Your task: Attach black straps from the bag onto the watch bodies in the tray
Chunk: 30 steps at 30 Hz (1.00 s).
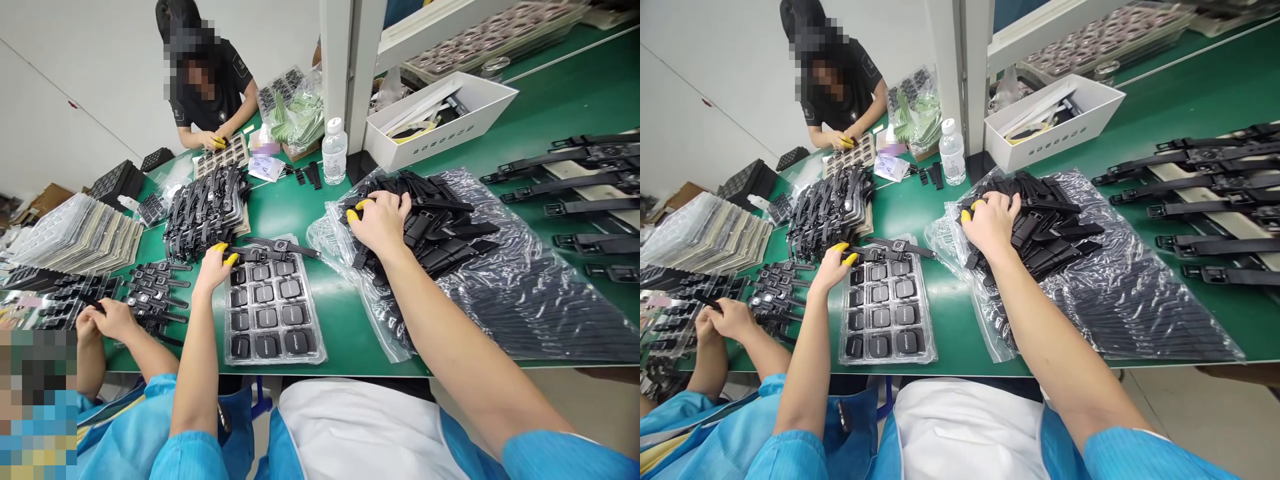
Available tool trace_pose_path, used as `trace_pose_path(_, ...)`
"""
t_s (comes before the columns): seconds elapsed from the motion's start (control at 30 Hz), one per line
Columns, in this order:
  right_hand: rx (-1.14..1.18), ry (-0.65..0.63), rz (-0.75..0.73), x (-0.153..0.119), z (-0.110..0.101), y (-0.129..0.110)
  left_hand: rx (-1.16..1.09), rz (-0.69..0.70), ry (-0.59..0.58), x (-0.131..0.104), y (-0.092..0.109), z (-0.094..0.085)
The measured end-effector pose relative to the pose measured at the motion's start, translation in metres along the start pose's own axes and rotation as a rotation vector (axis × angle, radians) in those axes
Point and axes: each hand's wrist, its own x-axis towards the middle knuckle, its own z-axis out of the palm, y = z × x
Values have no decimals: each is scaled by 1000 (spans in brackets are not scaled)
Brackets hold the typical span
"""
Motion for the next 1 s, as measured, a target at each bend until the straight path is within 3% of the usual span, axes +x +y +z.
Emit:
trace_pose_path(0.13,19,-4,15,0,1,0,-49,-78,-53,-8,-9,-4)
trace_pose_path(0.5,-7,-58,32,0,-3,1,-66,-203,-104,-8,3,-6)
trace_pose_path(0.87,-39,-13,19,-1,-6,-4,21,-123,-35,-20,19,-18)
trace_pose_path(1.0,-9,-27,27,0,-5,-3,69,-38,-75,-13,22,-16)
